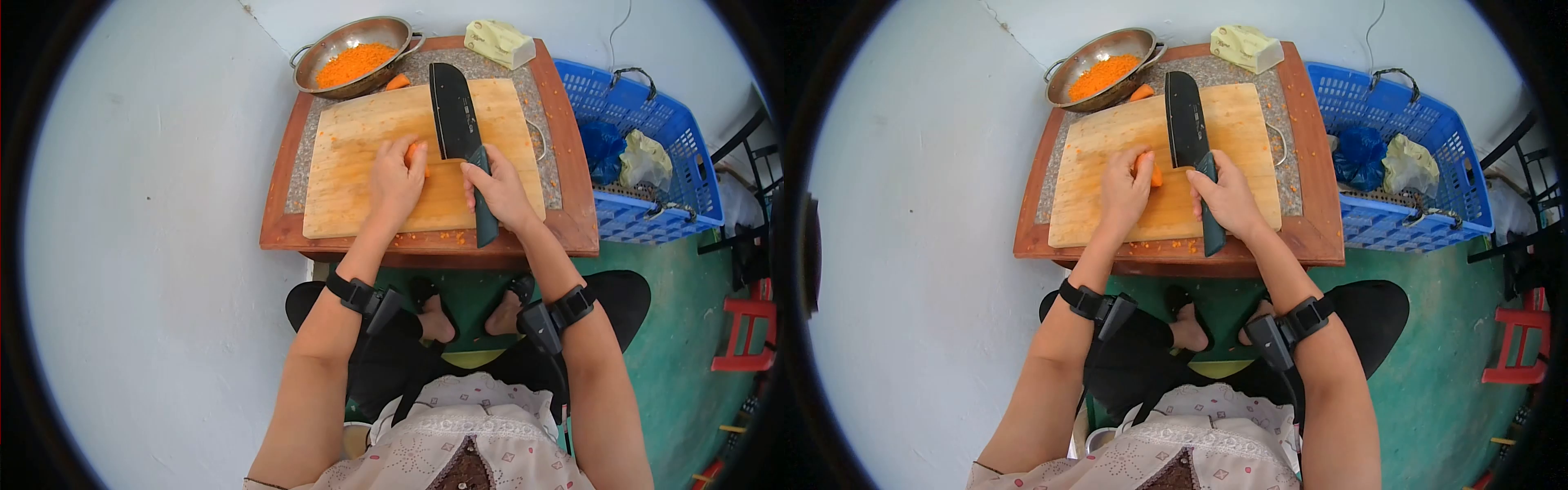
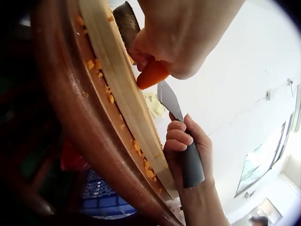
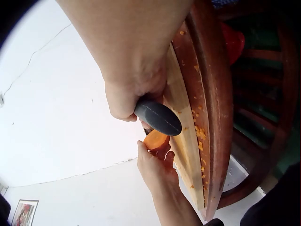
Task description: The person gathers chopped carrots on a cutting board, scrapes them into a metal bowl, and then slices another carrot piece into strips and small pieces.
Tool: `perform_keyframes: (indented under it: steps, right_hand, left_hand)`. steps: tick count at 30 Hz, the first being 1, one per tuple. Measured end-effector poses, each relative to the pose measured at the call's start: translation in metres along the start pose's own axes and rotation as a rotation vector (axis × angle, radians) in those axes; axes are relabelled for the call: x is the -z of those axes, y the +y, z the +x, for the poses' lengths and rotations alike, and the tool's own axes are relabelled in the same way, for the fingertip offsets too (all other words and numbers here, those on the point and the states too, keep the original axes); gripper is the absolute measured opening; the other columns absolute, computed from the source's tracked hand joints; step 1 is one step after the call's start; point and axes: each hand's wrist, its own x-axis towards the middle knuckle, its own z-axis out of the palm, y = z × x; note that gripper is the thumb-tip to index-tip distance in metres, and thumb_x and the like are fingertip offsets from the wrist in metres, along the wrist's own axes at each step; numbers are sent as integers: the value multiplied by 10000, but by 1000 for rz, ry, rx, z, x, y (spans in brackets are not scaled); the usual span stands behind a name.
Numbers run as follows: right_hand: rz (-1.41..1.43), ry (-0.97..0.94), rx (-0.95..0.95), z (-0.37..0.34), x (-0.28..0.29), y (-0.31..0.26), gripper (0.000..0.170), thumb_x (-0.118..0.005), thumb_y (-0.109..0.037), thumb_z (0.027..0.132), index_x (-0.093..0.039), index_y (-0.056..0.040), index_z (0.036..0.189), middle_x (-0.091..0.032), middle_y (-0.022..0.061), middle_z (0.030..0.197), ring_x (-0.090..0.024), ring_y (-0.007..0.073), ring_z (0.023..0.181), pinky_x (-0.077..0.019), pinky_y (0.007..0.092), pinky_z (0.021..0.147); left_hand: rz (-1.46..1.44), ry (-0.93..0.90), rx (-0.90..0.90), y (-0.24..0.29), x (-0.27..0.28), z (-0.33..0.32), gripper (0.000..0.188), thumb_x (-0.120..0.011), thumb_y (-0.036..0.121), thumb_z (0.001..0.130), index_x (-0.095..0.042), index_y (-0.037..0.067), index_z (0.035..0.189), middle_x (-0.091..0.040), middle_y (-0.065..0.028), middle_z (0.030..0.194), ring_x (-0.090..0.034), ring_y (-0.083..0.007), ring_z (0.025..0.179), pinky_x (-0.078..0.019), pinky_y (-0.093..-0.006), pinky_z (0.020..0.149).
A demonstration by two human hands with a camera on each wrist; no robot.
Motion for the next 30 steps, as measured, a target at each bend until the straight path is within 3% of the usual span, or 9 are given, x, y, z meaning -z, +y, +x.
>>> perform_keyframes:
  steps: [6,15,18,21,22,24,26,28,30]
  right_hand:
    - [-6,-5,-1,-2,-1,-2,157,-535,-129,896,-439,-26,966,-500,38,657,-511,118,478,-444,268,438]
    - [63,24,-1,0,-2,2,161,-526,-142,898,-441,-32,979,-508,39,673,-512,121,492,-441,268,439]
    - [-59,17,51,-1,-5,1,145,-516,-166,905,-458,-47,963,-503,23,633,-510,108,509,-434,248,467]
    - [-168,57,60,0,2,3,173,-554,-190,885,-477,-41,930,-522,27,628,-518,121,512,-438,261,493]
    - [-277,150,0,0,2,1,214,-551,-256,870,-490,-57,818,-484,9,608,-474,123,490,-410,275,474]
    - [-481,151,-116,3,11,1,275,-513,-323,871,-513,-104,704,-478,-11,599,-467,107,517,-398,257,488]
    - [-279,105,-82,8,17,3,234,-540,-282,864,-517,-85,739,-452,-21,600,-457,94,523,-372,231,462]
    - [-160,119,-38,17,35,8,159,-543,-194,883,-506,-42,909,-460,21,681,-430,99,518,-363,224,452]
    - [-87,76,-10,20,34,8,133,-524,-162,918,-499,-32,926,-468,24,732,-434,99,563,-369,223,499]
  left_hand:
    - [13,8,39,-5,-11,-5,322,-537,244,881,-553,-29,1050,-542,-182,909,-548,-333,806,-443,-391,706]
    - [121,-49,-290,3,-9,-27,572,-548,225,855,-341,-58,1306,-528,-220,998,-513,-373,896,-421,-440,785]
    - [75,-160,-173,-6,-6,-28,575,-545,190,847,-332,-63,1317,-530,-239,1034,-513,-385,931,-407,-457,820]
    - [-5,-89,-239,-12,-14,-22,572,-546,174,839,-342,-77,1311,-530,-250,1064,-515,-380,967,-406,-455,833]
    - [-111,26,-237,-19,-30,-21,524,-567,181,824,-410,-68,1257,-550,-255,1024,-532,-388,932,-423,-459,805]
    - [-231,-125,161,8,-18,-17,428,-614,226,792,-501,-16,1126,-557,-226,1043,-542,-354,967,-437,-425,825]
    - [-239,80,150,5,-20,-20,403,-675,300,714,-523,8,945,-546,-218,896,-538,-383,829,-443,-439,720]
    - [-269,212,43,-6,-35,-20,428,-708,306,674,-535,11,932,-523,-195,884,-519,-372,884,-433,-423,759]
    - [-268,359,83,-7,-38,-21,404,-746,315,631,-584,28,865,-526,-165,876,-526,-343,868,-436,-410,747]
